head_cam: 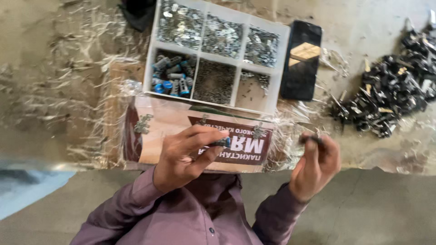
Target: The person sits at a workbench assembling small metal chain link components by hand, fitting parts together one at a time and placing the finished assemblies into a compartment of a plastic organizer box. Large piles of unassembled metal parts sit on the table around the work area.
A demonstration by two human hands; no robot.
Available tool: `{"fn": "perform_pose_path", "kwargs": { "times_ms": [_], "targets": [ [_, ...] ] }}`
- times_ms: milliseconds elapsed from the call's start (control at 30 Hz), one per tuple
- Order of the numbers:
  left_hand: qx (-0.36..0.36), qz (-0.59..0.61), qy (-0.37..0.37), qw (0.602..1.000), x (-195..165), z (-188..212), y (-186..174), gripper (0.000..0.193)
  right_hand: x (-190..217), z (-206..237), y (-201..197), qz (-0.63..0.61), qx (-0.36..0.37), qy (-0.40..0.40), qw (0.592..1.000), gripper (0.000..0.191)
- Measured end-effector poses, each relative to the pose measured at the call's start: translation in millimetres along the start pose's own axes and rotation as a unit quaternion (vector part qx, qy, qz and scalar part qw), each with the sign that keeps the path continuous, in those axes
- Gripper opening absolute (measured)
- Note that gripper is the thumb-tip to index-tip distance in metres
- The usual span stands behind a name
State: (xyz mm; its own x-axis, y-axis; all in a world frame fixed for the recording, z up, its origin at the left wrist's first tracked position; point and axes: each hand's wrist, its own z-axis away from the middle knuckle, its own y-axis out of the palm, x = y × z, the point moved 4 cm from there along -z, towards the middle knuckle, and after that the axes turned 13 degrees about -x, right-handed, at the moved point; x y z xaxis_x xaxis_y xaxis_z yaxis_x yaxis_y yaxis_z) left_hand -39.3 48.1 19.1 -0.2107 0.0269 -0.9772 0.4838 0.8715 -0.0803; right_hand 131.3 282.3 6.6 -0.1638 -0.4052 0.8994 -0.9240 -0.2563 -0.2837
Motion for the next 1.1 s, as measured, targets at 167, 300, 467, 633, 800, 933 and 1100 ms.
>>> {"fn": "perform_pose_path", "kwargs": {
  "times_ms": [167, 300, 467, 633, 800, 933, 1100],
  "targets": [
    [0.036, 0.014, 0.019, 0.999, -3.3, -0.3, 4.0, 0.026, 34.9, 49.5, 28.1, -0.115, 0.094, 0.008, 0.989, 0.026],
    [0.016, -0.004, 0.048, 0.999, -7.4, 1.4, 0.4, 0.026, 52.4, 53.2, 40.6, -0.054, 0.143, -0.020, 0.988, 0.027],
    [0.010, -0.036, 0.074, 0.997, -10.9, 4.1, -6.6, 0.026, 58.1, 46.5, 46.9, -0.111, 0.200, 0.062, 0.972, 0.028],
    [-0.004, -0.062, 0.080, 0.995, -12.7, 9.3, -10.5, 0.026, 59.2, 57.3, 59.1, -0.085, 0.198, 0.073, 0.974, 0.028],
    [0.002, -0.007, 0.021, 1.000, -6.0, 10.8, -22.0, 0.024, 70.4, 58.2, 68.6, -0.081, 0.223, 0.021, 0.971, 0.032],
    [0.024, 0.213, -0.194, 0.957, 11.8, 11.5, -20.7, 0.020, 84.3, 57.5, 68.9, -0.051, 0.214, -0.064, 0.973, 0.034],
    [0.023, 0.148, -0.117, 0.982, 5.0, 14.3, -20.2, 0.018, 92.0, 62.1, 68.2, -0.018, 0.199, -0.074, 0.977, 0.034]
  ]
}}
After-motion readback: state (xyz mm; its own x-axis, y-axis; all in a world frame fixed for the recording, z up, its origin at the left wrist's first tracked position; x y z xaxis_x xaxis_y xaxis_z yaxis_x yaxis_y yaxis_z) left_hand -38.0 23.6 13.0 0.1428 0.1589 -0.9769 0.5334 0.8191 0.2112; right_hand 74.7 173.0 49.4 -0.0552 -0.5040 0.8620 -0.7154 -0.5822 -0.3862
